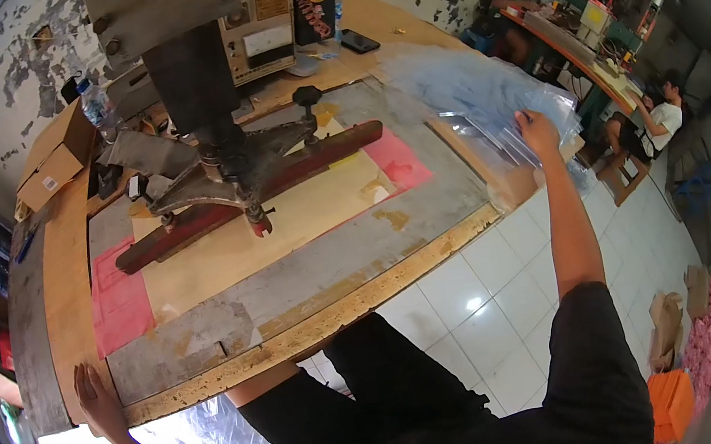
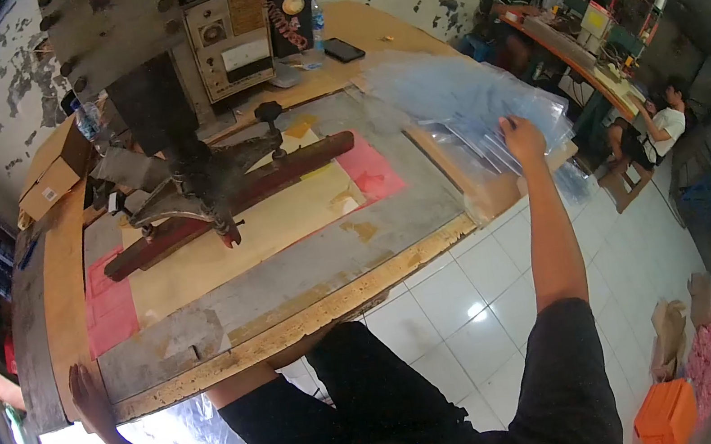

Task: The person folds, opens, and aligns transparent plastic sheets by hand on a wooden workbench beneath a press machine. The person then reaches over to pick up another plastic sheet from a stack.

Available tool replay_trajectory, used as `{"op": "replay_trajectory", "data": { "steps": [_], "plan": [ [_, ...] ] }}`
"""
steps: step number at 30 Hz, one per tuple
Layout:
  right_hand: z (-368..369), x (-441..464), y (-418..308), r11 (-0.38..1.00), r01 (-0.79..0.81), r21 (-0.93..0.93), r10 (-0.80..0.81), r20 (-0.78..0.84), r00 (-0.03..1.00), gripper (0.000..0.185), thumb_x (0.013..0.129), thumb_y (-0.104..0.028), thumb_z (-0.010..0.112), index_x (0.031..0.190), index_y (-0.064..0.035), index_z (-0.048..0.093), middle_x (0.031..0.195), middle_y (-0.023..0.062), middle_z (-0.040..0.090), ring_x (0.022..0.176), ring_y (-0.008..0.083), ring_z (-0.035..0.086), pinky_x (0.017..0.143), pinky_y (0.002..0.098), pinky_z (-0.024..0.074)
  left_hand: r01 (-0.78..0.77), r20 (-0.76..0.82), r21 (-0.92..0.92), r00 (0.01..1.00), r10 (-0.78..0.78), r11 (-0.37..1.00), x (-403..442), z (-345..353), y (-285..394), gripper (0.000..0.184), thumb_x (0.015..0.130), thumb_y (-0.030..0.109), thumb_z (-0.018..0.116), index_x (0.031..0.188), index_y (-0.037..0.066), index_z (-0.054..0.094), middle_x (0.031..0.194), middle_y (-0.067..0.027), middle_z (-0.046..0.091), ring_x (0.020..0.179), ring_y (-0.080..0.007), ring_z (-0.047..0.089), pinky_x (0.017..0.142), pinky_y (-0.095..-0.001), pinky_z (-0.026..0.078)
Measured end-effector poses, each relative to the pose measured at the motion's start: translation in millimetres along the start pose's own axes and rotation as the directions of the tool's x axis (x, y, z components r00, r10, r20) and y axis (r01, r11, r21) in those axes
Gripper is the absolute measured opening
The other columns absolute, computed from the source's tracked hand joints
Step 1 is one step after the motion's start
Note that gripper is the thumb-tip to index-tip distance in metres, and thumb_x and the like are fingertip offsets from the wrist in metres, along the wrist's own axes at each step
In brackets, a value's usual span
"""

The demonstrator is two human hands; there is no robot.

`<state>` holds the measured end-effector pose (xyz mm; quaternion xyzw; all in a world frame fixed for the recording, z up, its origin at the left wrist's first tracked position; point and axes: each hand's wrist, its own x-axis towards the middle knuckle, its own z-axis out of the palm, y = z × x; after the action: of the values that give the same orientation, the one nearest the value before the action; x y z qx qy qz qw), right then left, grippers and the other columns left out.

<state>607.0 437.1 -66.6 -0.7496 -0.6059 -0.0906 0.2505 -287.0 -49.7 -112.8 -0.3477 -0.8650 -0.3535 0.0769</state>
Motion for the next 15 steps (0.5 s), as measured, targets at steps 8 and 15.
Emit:
{"op": "replay_trajectory", "data": {
  "steps": [8,15],
  "plan": [
    [-26.1,29.3,36.7,0.952,0.259,0.161,-0.256,-0.043,0.966,0.027,0.092,-0.024,0.076,0.107,-0.0010,0.077,0.090,0.0173,0.077,0.083,0.0299,0.076,0.076,0.0399,0.0570,0.013,-0.005,-0.038,1.000,-0.013,0.999,-0.6,-2.6,4.6,0.055,0.107,0.041,0.055,0.142,-0.001,0.060,0.149,-0.0161,0.059,0.139,-0.0320,0.054,0.114,-0.0412,0.042],
    [-82.9,10.5,55.9,0.967,0.248,0.061,-0.254,0.174,0.951,0.036,0.083,-0.009,0.083,0.117,-0.0021,0.074,0.090,0.0152,0.076,0.076,0.0242,0.071,0.075,0.0366,0.0562,-0.062,0.026,0.030,0.998,0.061,0.998,5.7,0.1,-13.3,0.055,0.107,0.041,0.055,0.142,-0.001,0.060,0.148,-0.0169,0.060,0.138,-0.0325,0.055,0.114,-0.0406,0.043]
  ]
}}
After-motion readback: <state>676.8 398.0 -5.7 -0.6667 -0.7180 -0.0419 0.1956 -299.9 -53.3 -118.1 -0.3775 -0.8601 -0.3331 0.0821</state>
